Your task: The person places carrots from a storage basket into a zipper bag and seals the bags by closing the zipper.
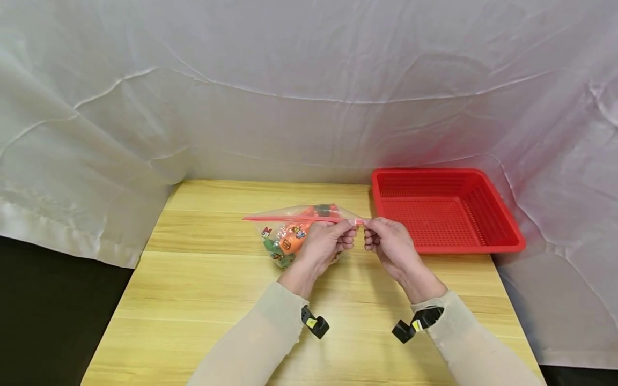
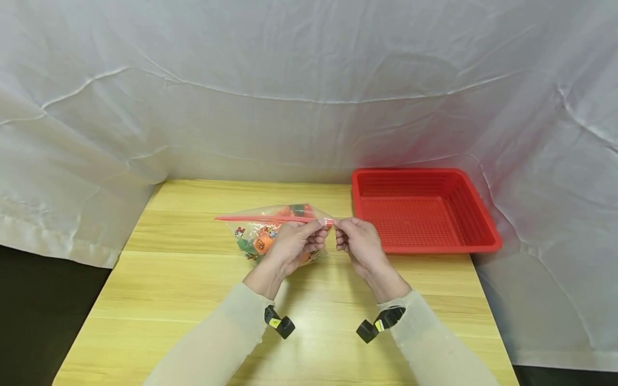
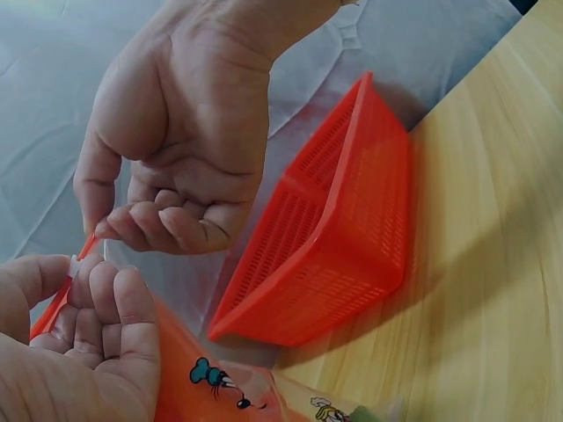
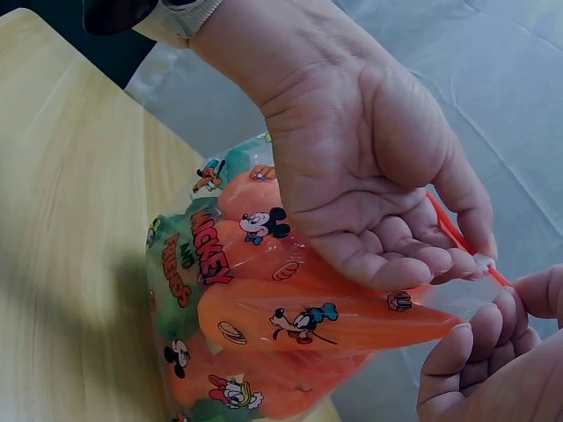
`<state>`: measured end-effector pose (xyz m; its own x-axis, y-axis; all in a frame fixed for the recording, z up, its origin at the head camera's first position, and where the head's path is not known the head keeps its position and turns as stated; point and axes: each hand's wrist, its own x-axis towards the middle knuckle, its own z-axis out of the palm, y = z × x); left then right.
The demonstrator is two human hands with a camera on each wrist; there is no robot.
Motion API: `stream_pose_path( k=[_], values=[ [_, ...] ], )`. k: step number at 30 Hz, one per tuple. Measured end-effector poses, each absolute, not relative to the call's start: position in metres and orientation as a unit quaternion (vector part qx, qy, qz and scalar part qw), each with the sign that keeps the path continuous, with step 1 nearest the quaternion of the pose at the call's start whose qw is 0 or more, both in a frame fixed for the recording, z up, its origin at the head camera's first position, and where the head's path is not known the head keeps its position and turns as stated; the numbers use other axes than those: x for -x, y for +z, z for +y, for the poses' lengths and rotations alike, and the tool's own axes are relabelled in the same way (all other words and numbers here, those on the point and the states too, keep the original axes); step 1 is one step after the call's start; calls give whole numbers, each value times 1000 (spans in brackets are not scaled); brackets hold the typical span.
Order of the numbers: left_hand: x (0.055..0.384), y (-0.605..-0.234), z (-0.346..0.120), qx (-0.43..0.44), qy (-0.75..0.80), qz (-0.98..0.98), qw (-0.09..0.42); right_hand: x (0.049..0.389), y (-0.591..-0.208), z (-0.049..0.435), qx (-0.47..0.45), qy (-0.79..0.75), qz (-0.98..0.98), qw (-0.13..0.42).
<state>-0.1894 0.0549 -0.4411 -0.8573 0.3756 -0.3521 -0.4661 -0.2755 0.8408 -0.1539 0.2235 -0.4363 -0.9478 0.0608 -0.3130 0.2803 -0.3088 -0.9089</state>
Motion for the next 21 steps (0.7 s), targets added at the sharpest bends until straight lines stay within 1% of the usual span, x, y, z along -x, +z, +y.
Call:
stream_pose_path(
  k=[6, 14, 21],
  values=[
    [191, -441, 48, 52, 814, 513, 266, 155, -435, 224, -147, -798, 581, 66],
    [192, -440, 40, 53, 798, 550, 241, 156, -434, 224, -144, -801, 577, 62],
    [191, -439, 38, 55, 791, 561, 238, 156, -431, 218, -165, -784, 593, 78]
  ],
)
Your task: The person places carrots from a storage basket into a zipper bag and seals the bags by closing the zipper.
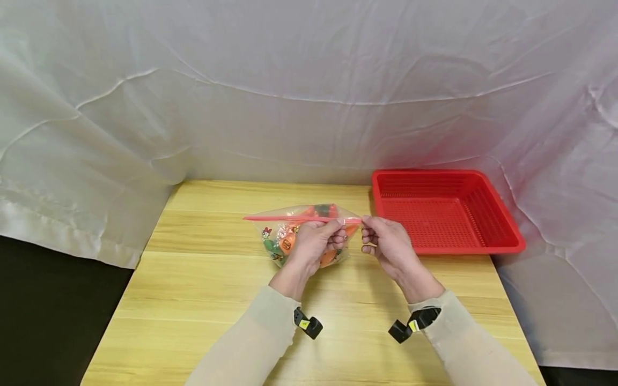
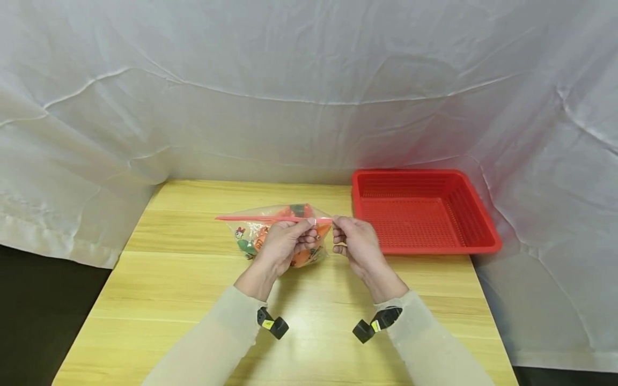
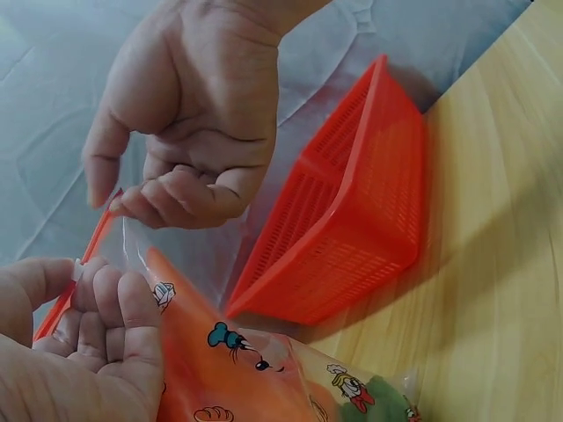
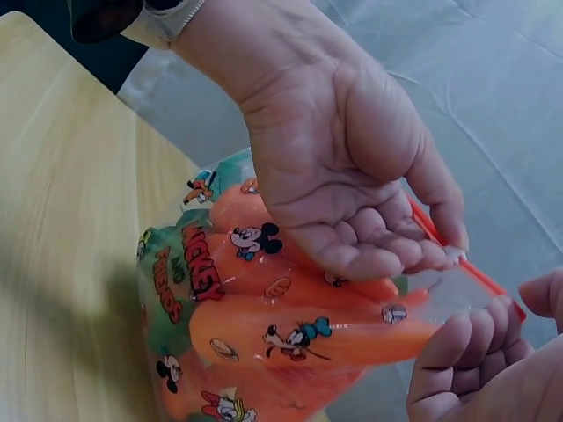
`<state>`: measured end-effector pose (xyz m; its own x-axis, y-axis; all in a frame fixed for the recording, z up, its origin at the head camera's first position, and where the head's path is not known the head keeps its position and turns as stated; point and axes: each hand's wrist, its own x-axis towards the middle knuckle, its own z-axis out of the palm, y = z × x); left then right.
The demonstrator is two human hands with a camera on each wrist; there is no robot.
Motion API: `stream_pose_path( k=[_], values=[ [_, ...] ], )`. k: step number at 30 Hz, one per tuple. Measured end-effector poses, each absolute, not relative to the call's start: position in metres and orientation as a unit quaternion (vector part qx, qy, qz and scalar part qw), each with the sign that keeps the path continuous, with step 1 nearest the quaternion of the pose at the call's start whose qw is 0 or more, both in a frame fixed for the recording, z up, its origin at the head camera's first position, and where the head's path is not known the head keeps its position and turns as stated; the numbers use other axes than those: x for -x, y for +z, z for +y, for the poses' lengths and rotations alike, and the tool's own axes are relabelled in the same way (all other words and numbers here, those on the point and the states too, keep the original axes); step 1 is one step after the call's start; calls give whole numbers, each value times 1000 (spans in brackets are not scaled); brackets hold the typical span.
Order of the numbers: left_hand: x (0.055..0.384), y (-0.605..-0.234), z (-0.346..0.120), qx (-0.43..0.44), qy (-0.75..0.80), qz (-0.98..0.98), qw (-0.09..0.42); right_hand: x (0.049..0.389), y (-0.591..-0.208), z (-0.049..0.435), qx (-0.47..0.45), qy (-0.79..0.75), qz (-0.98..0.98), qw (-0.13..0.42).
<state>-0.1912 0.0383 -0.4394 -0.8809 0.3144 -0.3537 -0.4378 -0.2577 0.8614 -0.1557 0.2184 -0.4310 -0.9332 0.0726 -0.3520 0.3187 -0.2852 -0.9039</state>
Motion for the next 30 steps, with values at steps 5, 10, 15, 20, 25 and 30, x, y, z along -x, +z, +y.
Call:
stream_pose_path(
  k=[5, 10, 15, 20, 25, 30],
  values=[
    [191, -440, 38, 61, 786, 565, 242, 157, -432, 213, -178, -774, 603, 75],
    [192, -440, 38, 68, 789, 555, 254, 157, -432, 211, -189, -781, 592, 63],
    [193, -440, 39, 75, 794, 545, 258, 156, -434, 211, -194, -787, 584, 55],
    [193, -440, 39, 73, 795, 546, 254, 155, -434, 210, -193, -793, 576, 49],
    [193, -439, 37, 70, 795, 549, 248, 155, -432, 209, -195, -799, 567, 44],
    [192, -439, 35, 63, 795, 554, 239, 154, -432, 210, -197, -802, 562, 43]
  ],
)
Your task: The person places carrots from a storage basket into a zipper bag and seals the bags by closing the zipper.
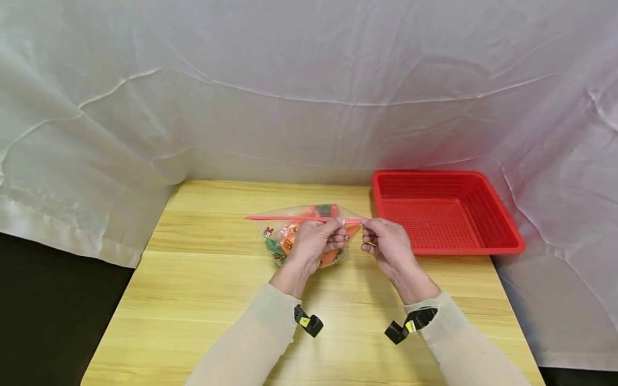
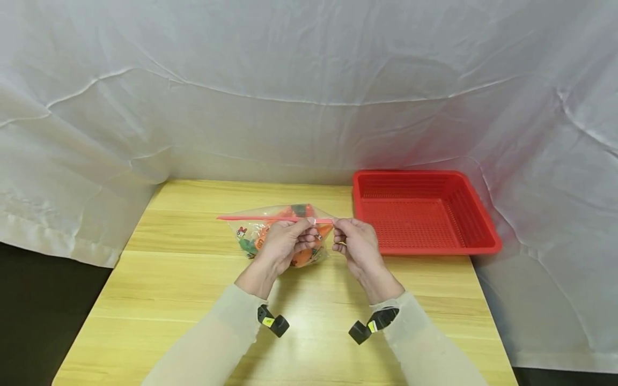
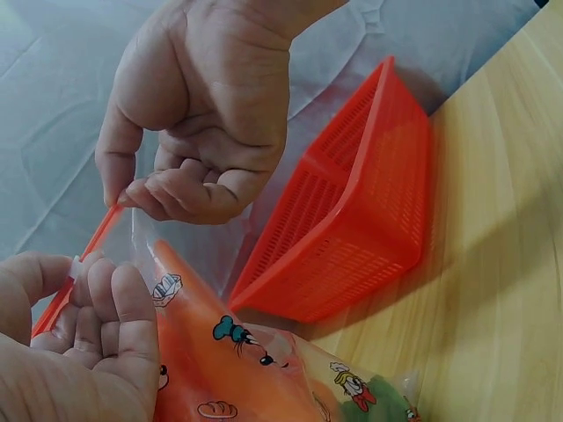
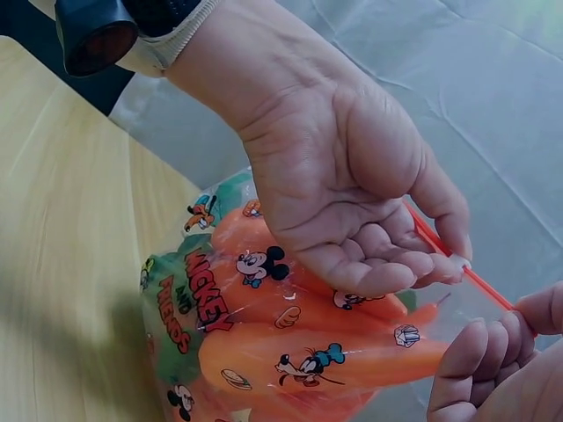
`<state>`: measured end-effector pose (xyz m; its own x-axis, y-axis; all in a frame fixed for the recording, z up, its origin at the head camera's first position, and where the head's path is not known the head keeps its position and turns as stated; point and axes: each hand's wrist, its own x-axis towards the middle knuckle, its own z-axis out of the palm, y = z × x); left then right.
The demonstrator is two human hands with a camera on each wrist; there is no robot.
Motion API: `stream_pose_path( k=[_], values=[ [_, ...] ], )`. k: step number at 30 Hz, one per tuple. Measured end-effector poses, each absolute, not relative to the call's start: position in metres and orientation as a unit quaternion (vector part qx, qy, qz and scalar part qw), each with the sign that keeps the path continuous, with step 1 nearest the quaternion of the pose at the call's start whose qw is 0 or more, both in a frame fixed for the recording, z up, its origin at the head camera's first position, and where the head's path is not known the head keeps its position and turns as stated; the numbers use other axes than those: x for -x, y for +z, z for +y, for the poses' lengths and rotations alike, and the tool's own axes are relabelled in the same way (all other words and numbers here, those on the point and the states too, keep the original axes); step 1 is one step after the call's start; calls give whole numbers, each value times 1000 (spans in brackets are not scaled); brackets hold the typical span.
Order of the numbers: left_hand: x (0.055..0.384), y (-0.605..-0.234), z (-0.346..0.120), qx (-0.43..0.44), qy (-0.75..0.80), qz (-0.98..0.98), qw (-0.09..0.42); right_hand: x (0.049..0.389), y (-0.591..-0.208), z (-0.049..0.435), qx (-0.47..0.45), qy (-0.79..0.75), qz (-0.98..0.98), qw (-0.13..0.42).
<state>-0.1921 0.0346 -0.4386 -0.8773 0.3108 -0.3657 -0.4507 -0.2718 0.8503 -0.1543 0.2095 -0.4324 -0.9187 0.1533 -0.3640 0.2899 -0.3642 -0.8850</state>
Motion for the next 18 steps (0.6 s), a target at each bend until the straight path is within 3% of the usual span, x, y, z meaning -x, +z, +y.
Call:
stream_pose_path(
  k=[18],
  values=[
    [195, -440, 21, 70, 795, 555, 234, 155, -434, 211, -203, -807, 552, 40]
  ],
)
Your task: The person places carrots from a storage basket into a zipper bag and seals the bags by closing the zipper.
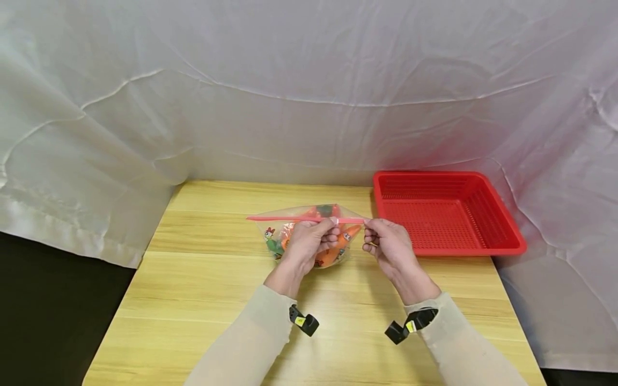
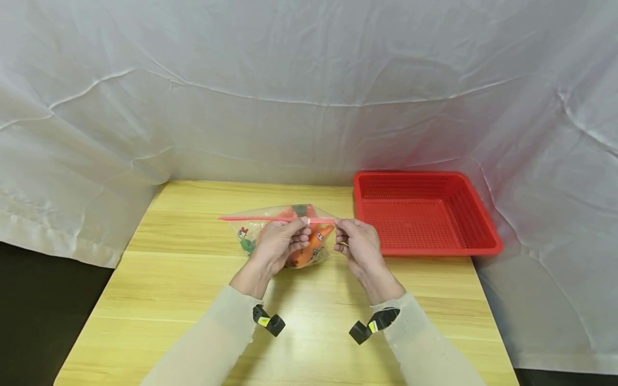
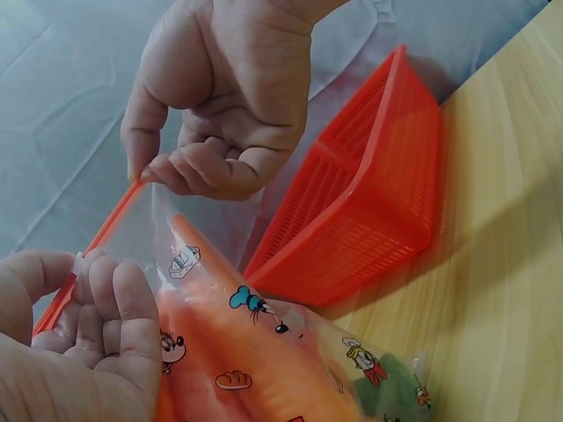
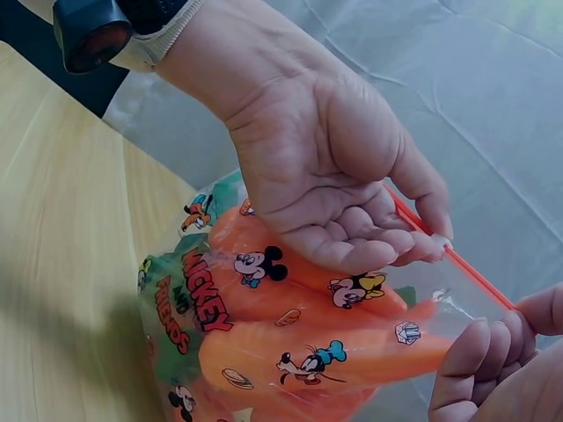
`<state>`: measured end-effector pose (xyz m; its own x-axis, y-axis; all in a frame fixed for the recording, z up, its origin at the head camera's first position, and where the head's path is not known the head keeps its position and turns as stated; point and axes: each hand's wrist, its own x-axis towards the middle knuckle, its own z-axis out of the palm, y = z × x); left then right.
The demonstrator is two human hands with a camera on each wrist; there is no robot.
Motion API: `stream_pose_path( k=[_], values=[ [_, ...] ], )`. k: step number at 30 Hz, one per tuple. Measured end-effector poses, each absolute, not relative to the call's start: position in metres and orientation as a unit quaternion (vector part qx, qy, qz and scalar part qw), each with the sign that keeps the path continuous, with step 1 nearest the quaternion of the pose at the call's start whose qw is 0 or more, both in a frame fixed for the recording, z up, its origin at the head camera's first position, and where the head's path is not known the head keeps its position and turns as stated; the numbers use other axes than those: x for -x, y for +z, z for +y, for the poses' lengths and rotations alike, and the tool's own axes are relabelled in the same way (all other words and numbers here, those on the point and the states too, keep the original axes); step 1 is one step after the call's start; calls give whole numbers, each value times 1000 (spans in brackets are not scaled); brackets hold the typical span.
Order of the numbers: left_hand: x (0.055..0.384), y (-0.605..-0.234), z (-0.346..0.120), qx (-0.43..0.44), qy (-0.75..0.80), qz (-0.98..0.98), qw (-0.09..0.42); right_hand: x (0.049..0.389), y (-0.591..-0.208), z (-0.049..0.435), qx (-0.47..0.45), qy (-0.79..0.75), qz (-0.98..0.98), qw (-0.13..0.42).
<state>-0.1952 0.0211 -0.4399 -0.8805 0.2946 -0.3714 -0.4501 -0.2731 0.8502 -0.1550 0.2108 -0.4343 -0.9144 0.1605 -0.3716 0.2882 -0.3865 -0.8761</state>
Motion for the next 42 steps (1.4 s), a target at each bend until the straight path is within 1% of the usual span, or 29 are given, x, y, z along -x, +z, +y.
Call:
stream_pose_path(
  k=[21, 32, 42],
  values=[
    [196, -440, 4, 75, 803, 545, 231, 155, -436, 210, -207, -817, 536, 38],
    [197, -440, 6, 72, 806, 534, 245, 154, -439, 211, -215, -813, 540, 37],
    [196, -440, 9, 85, 801, 542, 239, 154, -438, 215, -207, -805, 556, 28]
  ],
)
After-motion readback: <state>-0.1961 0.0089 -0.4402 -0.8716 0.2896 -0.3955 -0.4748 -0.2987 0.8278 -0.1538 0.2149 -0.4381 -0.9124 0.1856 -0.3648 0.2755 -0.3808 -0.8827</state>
